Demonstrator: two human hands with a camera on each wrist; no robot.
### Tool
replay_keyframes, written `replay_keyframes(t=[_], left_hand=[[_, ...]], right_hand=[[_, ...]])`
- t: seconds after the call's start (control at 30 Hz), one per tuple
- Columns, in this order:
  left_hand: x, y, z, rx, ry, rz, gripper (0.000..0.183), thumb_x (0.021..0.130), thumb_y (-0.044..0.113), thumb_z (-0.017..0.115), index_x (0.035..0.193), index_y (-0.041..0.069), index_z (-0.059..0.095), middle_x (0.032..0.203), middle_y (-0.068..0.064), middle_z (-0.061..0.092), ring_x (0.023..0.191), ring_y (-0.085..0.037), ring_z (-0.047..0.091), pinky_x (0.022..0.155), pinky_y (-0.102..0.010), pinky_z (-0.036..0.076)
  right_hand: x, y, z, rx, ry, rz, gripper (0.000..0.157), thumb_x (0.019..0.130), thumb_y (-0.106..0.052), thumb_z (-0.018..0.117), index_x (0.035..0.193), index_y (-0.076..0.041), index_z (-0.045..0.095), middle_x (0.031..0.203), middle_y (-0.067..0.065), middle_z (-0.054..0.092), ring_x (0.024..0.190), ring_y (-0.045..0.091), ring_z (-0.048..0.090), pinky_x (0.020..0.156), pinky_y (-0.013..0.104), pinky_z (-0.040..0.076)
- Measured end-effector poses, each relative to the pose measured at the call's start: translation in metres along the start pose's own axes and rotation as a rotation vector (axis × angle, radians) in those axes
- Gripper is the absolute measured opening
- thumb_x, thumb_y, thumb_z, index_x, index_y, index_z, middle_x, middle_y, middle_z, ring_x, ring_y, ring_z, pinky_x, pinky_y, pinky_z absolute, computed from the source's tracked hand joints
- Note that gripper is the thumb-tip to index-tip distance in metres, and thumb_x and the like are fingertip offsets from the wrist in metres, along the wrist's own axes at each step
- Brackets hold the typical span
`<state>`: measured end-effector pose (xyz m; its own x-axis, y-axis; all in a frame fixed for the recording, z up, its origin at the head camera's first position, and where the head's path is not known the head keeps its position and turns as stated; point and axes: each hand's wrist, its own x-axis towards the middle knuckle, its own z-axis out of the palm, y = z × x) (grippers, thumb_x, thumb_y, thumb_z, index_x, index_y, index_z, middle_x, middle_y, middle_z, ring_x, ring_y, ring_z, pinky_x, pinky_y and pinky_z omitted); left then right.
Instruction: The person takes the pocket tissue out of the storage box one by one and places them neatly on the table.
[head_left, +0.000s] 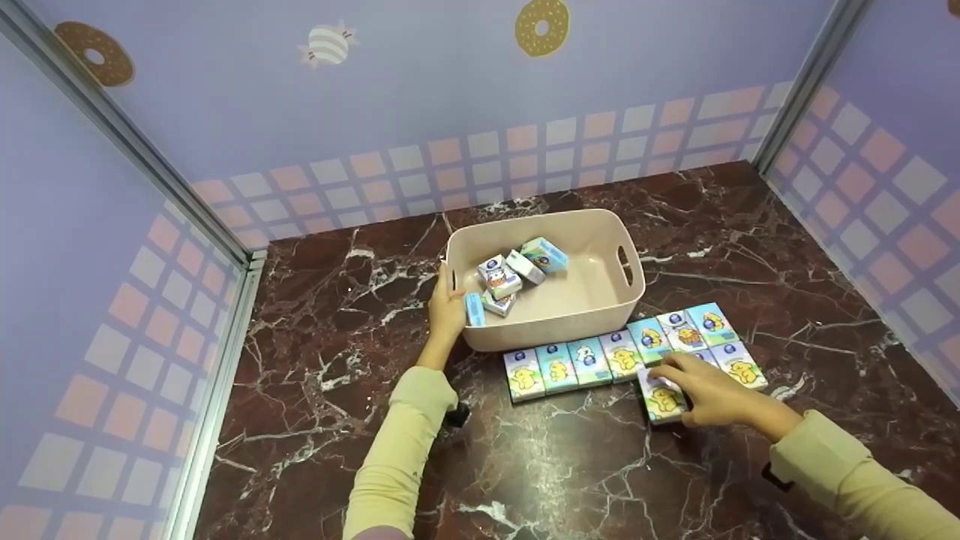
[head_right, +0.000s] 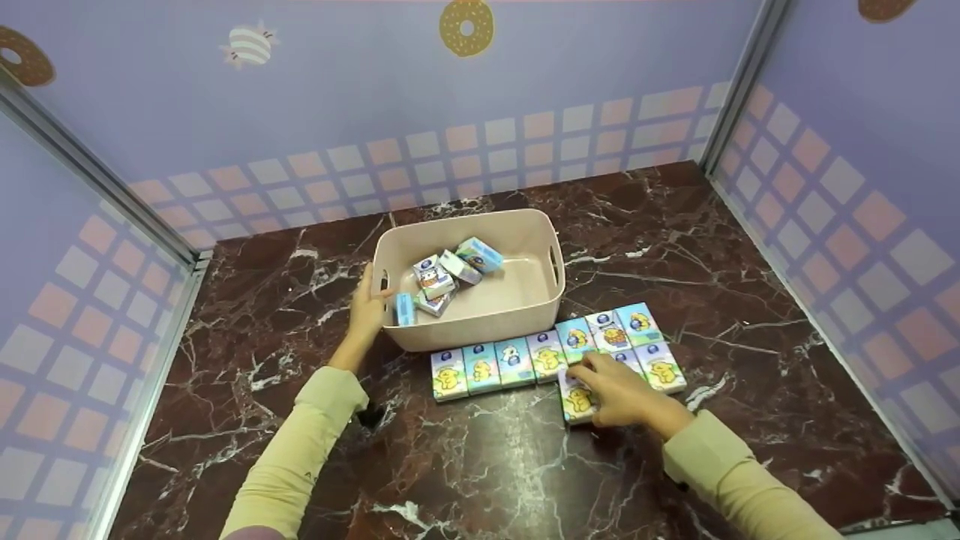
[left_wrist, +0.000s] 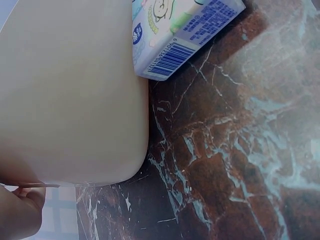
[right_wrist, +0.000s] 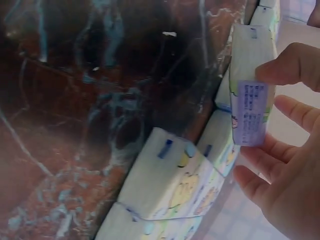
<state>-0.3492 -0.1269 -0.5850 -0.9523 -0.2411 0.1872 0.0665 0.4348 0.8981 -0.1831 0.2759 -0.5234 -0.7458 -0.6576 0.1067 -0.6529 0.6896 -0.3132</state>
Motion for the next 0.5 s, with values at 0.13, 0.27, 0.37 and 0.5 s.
replay_keyframes(t=[0.13,0.27,0.37,0.5], left_hand=[[-0.009,0.017,-0.005,0.007,0.02,0.009,0.069,0.076,-0.003,0.043,0.14,0.02,0.028,0.139,-0.004,0.038,0.101,-0.018,0.058,0.101,-0.028,0.033],[-0.017,0.038,-0.013,0.035,0.019,0.002,0.067,0.076,-0.004,0.041,0.139,0.011,0.028,0.137,-0.011,0.04,0.099,-0.022,0.059,0.102,-0.032,0.032],[-0.002,0.01,-0.002,0.088,0.025,0.017,0.07,0.074,-0.002,0.041,0.14,0.015,0.025,0.137,-0.01,0.04,0.094,-0.019,0.061,0.098,-0.033,0.036],[0.006,-0.013,0.008,0.085,0.048,0.043,0.074,0.074,-0.001,0.044,0.14,0.024,0.025,0.138,-0.004,0.04,0.103,-0.014,0.057,0.097,-0.028,0.036]], right_hand=[[-0.005,0.005,0.006,-0.041,-0.01,0.004,0.067,0.043,-0.006,0.071,0.108,-0.014,0.056,0.102,0.007,0.048,0.091,0.022,0.048,0.074,0.041,0.043],[-0.009,0.008,0.01,-0.091,-0.007,0.026,0.066,0.044,-0.004,0.07,0.108,-0.015,0.055,0.108,0.013,0.05,0.098,0.029,0.049,0.078,0.047,0.043],[-0.011,0.01,0.013,-0.148,0.032,0.016,0.066,0.044,-0.003,0.07,0.107,-0.016,0.056,0.108,0.013,0.05,0.099,0.03,0.049,0.076,0.048,0.044],[-0.012,0.01,0.015,-0.183,0.064,0.01,0.065,0.046,-0.01,0.076,0.108,-0.016,0.057,0.109,0.014,0.05,0.1,0.03,0.048,0.074,0.048,0.045]])
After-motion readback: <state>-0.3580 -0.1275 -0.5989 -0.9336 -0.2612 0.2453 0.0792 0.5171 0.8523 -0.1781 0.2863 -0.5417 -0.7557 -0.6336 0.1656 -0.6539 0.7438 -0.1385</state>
